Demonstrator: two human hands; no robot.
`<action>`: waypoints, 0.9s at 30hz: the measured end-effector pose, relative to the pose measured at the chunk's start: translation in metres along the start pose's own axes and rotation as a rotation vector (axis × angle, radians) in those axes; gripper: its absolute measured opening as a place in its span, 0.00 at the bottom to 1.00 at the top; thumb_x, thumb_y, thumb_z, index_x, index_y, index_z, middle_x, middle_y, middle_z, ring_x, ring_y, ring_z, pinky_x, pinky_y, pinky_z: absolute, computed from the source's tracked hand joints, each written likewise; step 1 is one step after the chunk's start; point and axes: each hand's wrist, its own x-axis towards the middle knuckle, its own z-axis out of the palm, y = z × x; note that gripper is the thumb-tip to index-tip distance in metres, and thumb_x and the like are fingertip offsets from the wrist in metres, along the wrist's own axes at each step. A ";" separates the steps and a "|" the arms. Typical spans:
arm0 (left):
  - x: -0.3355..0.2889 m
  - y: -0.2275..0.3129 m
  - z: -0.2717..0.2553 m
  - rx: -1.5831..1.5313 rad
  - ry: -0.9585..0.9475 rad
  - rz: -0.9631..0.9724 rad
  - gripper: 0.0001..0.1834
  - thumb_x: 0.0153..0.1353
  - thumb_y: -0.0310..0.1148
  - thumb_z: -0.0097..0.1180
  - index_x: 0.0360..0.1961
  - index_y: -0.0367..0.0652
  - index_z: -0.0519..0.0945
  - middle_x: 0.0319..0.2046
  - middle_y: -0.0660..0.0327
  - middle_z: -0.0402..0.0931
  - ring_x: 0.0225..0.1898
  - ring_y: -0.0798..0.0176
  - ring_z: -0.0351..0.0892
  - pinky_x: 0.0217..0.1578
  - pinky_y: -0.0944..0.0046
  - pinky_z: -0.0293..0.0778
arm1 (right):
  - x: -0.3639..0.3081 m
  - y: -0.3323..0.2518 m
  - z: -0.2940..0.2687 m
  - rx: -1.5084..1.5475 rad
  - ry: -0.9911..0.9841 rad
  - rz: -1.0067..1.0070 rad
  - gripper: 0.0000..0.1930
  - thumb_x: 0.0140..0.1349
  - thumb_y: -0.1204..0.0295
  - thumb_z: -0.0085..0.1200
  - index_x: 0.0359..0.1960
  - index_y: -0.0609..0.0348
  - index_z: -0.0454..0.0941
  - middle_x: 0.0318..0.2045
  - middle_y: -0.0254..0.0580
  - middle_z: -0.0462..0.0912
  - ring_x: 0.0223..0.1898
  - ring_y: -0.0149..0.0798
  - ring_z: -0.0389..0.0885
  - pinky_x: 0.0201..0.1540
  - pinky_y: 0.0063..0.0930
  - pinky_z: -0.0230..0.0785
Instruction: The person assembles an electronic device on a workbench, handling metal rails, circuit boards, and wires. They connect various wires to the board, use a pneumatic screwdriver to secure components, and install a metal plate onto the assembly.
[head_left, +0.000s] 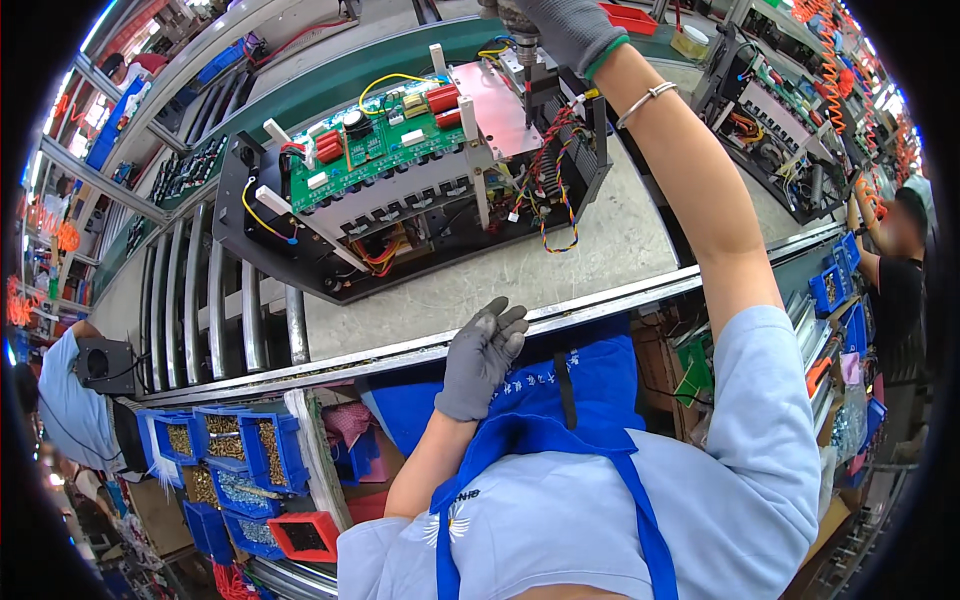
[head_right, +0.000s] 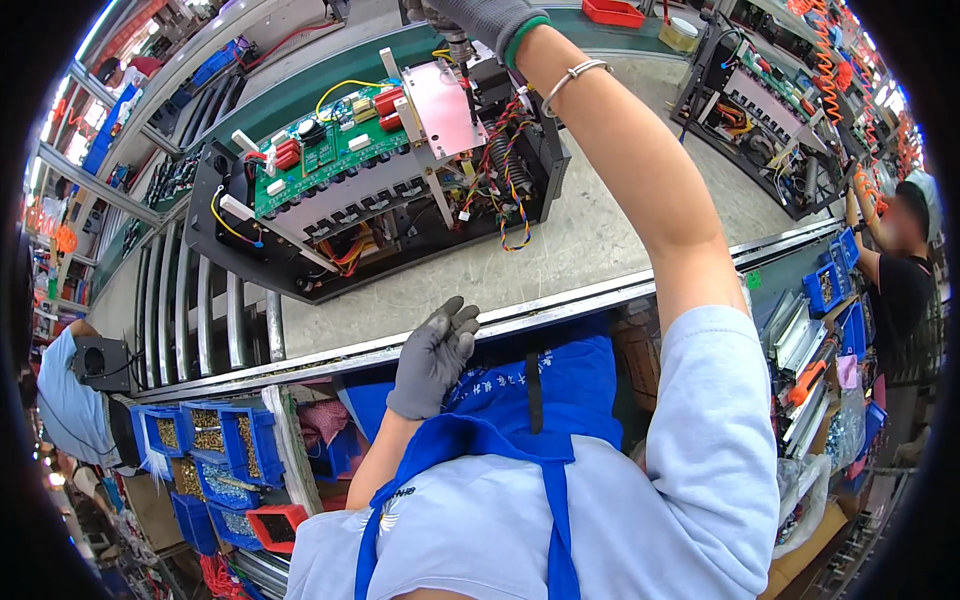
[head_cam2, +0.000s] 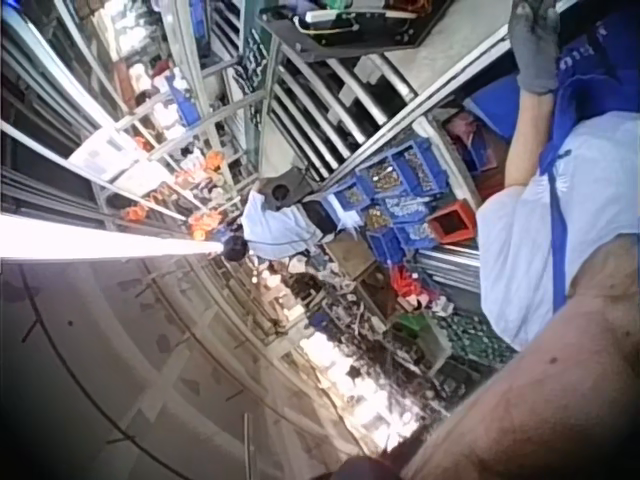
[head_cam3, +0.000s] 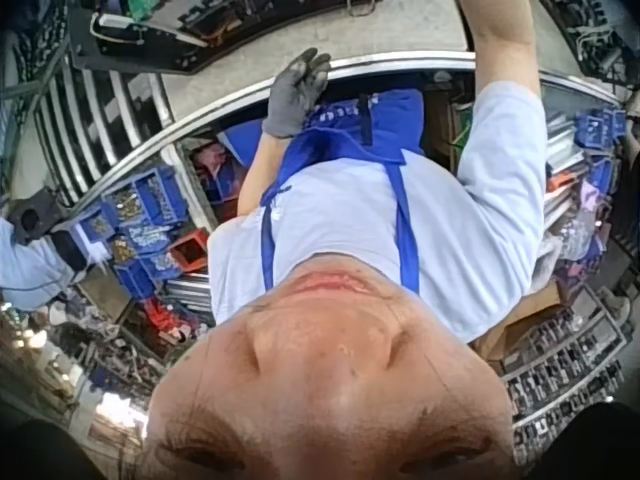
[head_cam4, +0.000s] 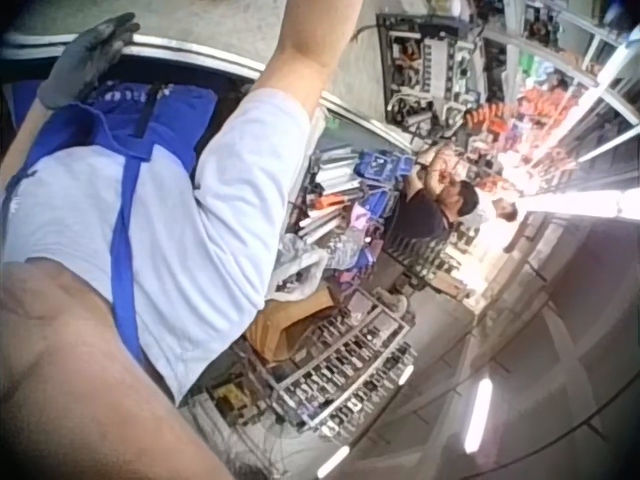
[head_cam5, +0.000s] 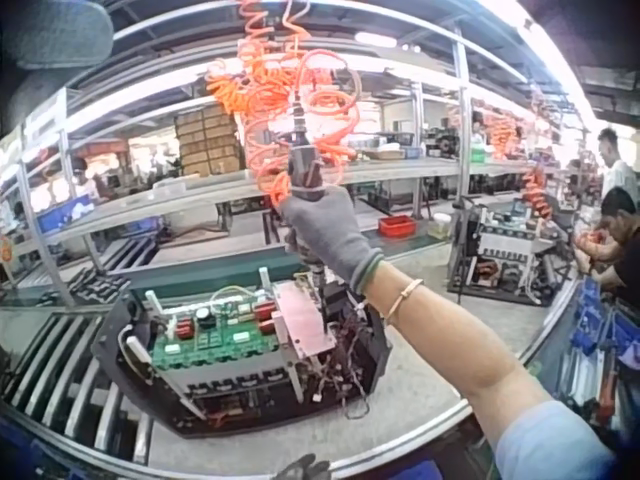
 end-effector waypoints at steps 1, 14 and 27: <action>0.000 0.000 0.001 0.014 0.006 0.000 0.19 0.70 0.30 0.39 0.58 0.31 0.63 0.49 0.44 0.73 0.44 0.56 0.80 0.40 0.65 0.82 | 0.003 0.004 0.002 0.028 -0.001 -0.043 0.10 0.55 0.69 0.54 0.19 0.57 0.75 0.12 0.34 0.74 0.12 0.29 0.74 0.13 0.23 0.64; -0.013 0.003 0.003 0.076 0.065 -0.010 0.18 0.69 0.39 0.48 0.52 0.36 0.69 0.37 0.60 0.74 0.33 0.70 0.74 0.29 0.75 0.76 | 0.005 0.020 0.002 0.009 -0.017 -0.074 0.09 0.55 0.69 0.54 0.20 0.59 0.77 0.13 0.36 0.76 0.12 0.29 0.74 0.14 0.23 0.65; -0.016 0.051 0.079 0.319 -0.141 0.226 0.22 0.68 0.39 0.49 0.57 0.34 0.68 0.45 0.57 0.74 0.43 0.68 0.75 0.40 0.73 0.76 | -0.097 -0.049 -0.019 0.552 -0.322 -0.287 0.18 0.59 0.71 0.48 0.49 0.68 0.68 0.35 0.46 0.76 0.23 0.32 0.76 0.28 0.28 0.75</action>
